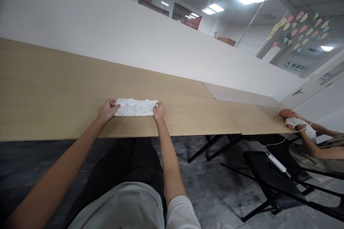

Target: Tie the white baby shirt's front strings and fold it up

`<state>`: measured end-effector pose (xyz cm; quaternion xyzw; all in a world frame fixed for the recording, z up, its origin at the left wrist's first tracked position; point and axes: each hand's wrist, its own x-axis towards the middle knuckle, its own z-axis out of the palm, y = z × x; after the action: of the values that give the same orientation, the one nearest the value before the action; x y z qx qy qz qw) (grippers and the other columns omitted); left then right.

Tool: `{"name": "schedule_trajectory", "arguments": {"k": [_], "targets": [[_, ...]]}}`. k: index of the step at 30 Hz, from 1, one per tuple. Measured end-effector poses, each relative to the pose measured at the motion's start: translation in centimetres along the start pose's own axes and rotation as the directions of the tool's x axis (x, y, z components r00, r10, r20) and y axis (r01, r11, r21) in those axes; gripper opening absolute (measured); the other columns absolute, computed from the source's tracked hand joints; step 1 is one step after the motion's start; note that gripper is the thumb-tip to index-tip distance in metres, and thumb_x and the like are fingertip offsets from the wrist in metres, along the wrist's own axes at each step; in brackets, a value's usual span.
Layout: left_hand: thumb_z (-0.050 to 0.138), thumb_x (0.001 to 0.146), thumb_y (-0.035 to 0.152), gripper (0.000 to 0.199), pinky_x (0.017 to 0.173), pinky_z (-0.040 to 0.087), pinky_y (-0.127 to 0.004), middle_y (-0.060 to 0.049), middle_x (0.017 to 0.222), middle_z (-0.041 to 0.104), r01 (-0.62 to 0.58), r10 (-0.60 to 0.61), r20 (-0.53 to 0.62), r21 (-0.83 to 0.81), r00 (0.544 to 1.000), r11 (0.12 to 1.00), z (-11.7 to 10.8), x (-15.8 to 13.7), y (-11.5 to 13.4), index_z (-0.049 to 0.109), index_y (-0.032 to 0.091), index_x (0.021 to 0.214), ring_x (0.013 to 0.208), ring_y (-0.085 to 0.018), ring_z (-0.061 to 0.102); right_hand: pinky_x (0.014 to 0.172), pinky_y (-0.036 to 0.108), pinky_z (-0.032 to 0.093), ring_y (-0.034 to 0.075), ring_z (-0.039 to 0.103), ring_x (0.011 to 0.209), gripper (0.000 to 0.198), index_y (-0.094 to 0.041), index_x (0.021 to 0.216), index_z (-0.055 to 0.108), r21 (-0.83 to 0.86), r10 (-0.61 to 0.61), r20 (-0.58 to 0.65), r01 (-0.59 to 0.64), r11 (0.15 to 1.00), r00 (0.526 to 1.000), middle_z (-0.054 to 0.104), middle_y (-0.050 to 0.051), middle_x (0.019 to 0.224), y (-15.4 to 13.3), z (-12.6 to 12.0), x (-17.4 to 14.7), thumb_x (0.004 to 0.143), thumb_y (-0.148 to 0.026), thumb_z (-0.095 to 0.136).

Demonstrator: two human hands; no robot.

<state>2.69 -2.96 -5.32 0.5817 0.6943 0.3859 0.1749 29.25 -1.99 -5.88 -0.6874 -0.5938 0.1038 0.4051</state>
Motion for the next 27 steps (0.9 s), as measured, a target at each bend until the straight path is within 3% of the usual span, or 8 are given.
{"name": "schedule_trajectory", "arguments": {"k": [5, 10, 15, 27], "targets": [[0.057, 0.072, 0.026, 0.037, 0.091, 0.051, -0.033, -0.009, 0.106, 0.069, -0.096, 0.096, -0.017, -0.028, 0.995, 0.995, 0.61, 0.16, -0.39, 0.061, 0.017, 0.108, 0.099, -0.022, 0.066, 0.085, 0.027, 0.047, 0.02, 0.063, 0.088, 0.022, -0.016, 0.095, 0.074, -0.121, -0.033, 0.011, 0.034, 0.992, 0.999, 0.071, 0.008, 0.092, 0.26, 0.0, 0.05, 0.079, -0.013, 0.059], [0.058, 0.071, 0.024, 0.041, 0.096, 0.05, -0.035, -0.012, 0.11, 0.065, -0.14, 0.14, -0.051, 0.012, 0.989, 0.99, 0.77, 0.29, -0.81, 0.063, 0.014, 0.11, 0.1, -0.024, 0.064, 0.079, 0.025, 0.047, 0.019, 0.064, 0.083, 0.023, -0.017, 0.101, 0.074, -0.155, 0.011, 0.031, -0.006, 0.988, 0.999, 0.072, 0.006, 0.087, 0.12, -0.2, -0.1, 0.083, -0.015, 0.059], [0.06, 0.073, 0.026, 0.038, 0.098, 0.049, -0.038, -0.012, 0.105, 0.067, -0.115, 0.119, -0.057, 0.06, 0.991, 0.992, 0.54, 0.27, -0.86, 0.065, 0.016, 0.109, 0.1, -0.026, 0.064, 0.077, 0.025, 0.047, 0.019, 0.067, 0.08, 0.027, -0.017, 0.109, 0.074, -0.168, 0.047, 0.052, -0.038, 0.985, 0.998, 0.075, 0.007, 0.089, -0.15, -0.36, -0.31, 0.091, -0.017, 0.054], [0.055, 0.079, 0.022, 0.03, 0.098, 0.049, -0.038, -0.011, 0.109, 0.071, -0.053, 0.061, -0.141, 0.057, 0.988, 0.997, -0.21, -0.31, -0.19, 0.066, 0.017, 0.106, 0.108, -0.027, 0.064, 0.081, 0.027, 0.049, 0.022, 0.071, 0.091, 0.027, -0.017, 0.108, 0.076, -0.207, 0.096, 0.06, -0.081, 0.975, 0.994, 0.077, 0.012, 0.1, -0.62, -0.32, -0.36, 0.092, -0.014, 0.054]]}}
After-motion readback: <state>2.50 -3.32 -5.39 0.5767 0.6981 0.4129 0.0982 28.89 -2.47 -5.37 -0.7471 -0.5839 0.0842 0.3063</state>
